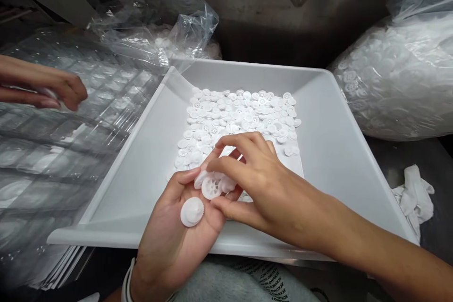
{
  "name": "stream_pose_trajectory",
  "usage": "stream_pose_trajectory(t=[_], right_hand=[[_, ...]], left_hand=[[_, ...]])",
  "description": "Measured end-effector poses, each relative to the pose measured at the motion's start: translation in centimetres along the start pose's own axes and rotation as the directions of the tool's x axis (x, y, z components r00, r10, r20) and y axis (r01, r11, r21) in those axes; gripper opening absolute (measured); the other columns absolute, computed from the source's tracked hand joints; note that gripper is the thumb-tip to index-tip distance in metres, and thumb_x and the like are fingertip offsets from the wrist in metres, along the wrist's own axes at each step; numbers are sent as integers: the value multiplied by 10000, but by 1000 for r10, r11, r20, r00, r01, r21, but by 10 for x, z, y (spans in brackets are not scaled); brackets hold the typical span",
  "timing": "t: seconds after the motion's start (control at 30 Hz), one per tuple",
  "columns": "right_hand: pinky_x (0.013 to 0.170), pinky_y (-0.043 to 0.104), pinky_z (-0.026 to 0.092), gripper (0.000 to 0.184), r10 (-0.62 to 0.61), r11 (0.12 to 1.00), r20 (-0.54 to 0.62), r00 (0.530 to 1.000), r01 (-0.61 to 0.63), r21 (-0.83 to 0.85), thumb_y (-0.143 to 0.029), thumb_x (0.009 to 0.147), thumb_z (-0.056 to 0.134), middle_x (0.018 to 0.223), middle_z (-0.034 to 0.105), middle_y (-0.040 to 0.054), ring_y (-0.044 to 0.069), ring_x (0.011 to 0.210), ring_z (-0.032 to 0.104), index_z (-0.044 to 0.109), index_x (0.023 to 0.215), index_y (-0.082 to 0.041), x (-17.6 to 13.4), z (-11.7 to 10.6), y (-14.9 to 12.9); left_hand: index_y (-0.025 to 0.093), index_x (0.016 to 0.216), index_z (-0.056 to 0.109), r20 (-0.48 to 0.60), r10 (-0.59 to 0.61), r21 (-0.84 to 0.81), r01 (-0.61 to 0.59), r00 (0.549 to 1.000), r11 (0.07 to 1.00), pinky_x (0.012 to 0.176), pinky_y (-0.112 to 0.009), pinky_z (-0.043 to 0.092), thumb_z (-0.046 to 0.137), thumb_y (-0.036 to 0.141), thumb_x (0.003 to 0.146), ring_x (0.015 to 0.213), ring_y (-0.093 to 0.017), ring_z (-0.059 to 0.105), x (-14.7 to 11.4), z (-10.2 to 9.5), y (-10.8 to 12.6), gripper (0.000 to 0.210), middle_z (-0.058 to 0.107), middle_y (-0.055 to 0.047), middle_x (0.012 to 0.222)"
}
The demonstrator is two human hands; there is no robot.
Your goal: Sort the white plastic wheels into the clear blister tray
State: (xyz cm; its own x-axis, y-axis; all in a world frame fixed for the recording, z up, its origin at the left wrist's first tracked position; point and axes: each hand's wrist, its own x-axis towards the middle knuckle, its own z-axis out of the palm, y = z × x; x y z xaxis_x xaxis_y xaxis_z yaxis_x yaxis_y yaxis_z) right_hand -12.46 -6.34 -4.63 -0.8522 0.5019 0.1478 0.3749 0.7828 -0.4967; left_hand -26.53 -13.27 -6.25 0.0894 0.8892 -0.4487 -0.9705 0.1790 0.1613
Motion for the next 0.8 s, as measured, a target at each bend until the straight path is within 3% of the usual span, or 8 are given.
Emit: stream_pose_trajectory(t=[0.2,0.37,0.53,0.6,0.7,0.8], right_hand=[[932,377,484,259,-61,996,-99,993,54,-64,-280,987,596,1318,546,68,215,1214,455,581,1231,-193,0,6,0],[858,427,493,100,-156,984,-193,969,135,-113,-208,980,590,1247,613,117,245,1121,510,628,1017,-123,3,8,-3],[853,445,481,52,-261,951,-277,925,199,-235,-144,972,609,1149,667,122,252,1088,555,643,945,-115,2,10,-5],[865,441,465,30,-320,931,-271,908,249,-267,-128,966,622,1157,668,120,255,1127,550,651,968,-120,0,11,-5],[872,448,437,109,-429,878,-207,879,351,-326,-69,957,587,1207,656,115,252,1134,547,656,914,-142,-2,9,-5],[885,453,432,101,-435,878,-152,888,380,-291,-93,956,584,1236,632,106,247,1112,541,657,924,-154,-3,3,-5]], left_hand=[[181,1259,661,103,-6,-7,7,995,1000,1103,-380,469,424,314,999,1195,-217,651,1,0,1,375,734,-61,1108],[187,1276,650,109,-24,58,17,994,998,1096,-354,465,477,297,981,1197,-223,659,-1,-3,0,360,731,-59,1149],[162,1270,656,2,-12,29,12,1000,999,1088,-354,471,467,303,973,1079,-209,716,-1,-3,1,379,758,-49,952],[172,1302,638,-56,-26,21,28,998,999,1092,-380,471,455,349,969,1054,-212,727,-2,-2,3,419,772,-64,981],[195,1359,601,-47,-56,20,57,997,998,1122,-428,444,424,370,971,1118,-231,713,-4,-3,3,461,772,-93,1114],[212,1381,587,-30,-29,18,30,999,999,1162,-418,401,449,340,965,1191,-230,682,-4,-5,3,456,758,-98,1195]])
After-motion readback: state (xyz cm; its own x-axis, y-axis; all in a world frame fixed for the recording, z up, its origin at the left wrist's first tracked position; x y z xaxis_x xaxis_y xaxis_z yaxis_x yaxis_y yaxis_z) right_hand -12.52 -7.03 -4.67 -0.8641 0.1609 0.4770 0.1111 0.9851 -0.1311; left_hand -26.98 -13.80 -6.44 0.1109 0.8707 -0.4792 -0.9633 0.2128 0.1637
